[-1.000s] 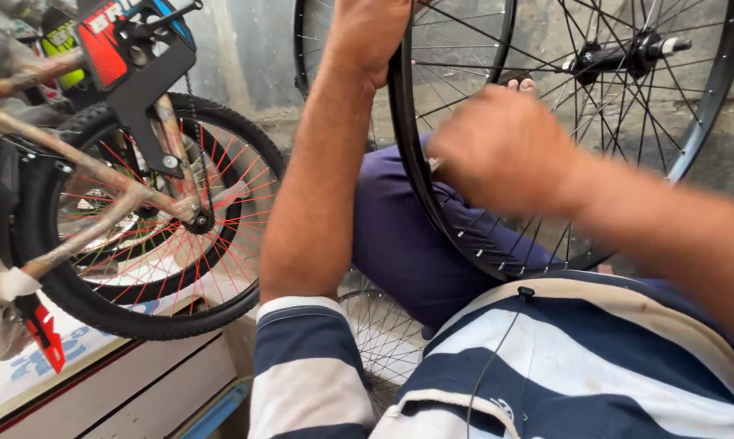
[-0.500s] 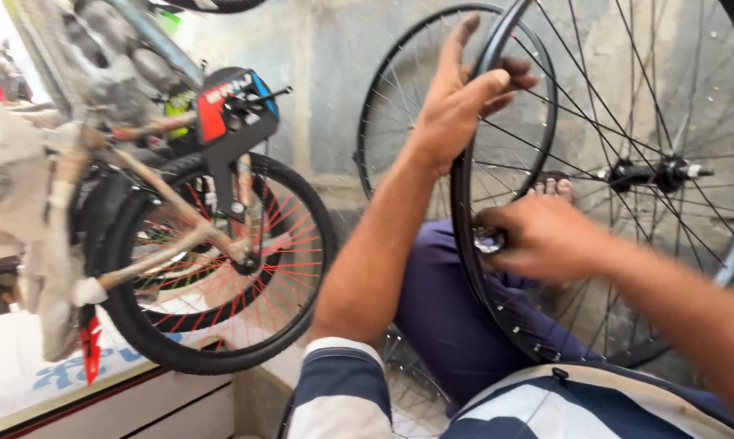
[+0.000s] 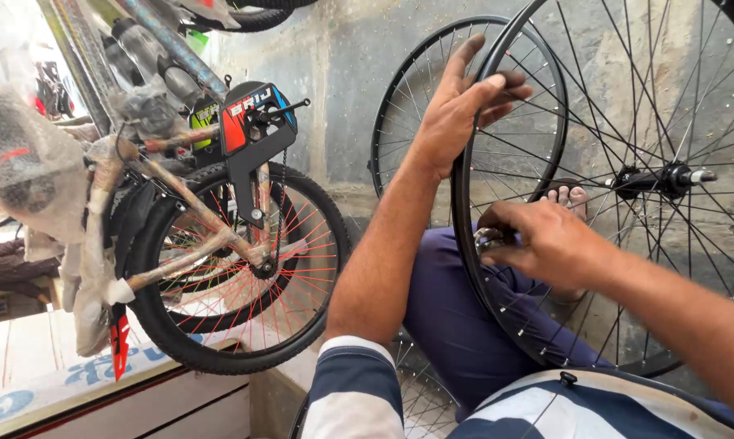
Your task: The person sits on the floor and uses a small metal tool to adjust the spokes of a bicycle wheel held between their legs. They repeatedly rotate the wheel and tighten or loosen individual spokes.
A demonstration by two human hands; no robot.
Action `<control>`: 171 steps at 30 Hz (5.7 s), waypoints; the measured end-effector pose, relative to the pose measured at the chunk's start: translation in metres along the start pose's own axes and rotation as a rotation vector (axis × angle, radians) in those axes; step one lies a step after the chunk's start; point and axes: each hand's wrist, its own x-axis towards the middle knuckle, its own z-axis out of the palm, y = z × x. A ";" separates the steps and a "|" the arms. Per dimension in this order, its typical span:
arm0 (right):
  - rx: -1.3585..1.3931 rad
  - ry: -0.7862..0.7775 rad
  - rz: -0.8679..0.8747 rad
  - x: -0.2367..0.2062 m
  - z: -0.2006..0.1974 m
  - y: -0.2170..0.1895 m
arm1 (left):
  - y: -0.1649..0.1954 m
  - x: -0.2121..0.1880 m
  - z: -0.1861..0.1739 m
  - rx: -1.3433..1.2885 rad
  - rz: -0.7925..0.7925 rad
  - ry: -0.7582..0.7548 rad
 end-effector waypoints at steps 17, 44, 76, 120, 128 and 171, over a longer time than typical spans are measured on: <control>-0.279 -0.023 -0.425 -0.052 0.022 0.014 | -0.007 0.029 -0.009 -0.101 -0.069 -0.050; 0.384 0.069 -0.046 -0.058 0.023 0.035 | -0.016 -0.004 -0.002 0.525 0.004 0.163; 0.083 -0.144 -0.129 -0.038 0.034 0.049 | 0.007 -0.005 0.025 0.672 -0.014 0.220; -0.062 -0.143 0.204 -0.026 0.025 0.042 | 0.022 0.001 0.037 0.841 -0.130 0.266; -0.243 0.409 -0.236 -0.047 0.036 0.041 | 0.006 0.033 0.025 0.623 -0.031 0.219; 0.165 0.306 -0.316 -0.043 0.013 0.044 | -0.012 0.029 0.008 0.053 -0.288 0.066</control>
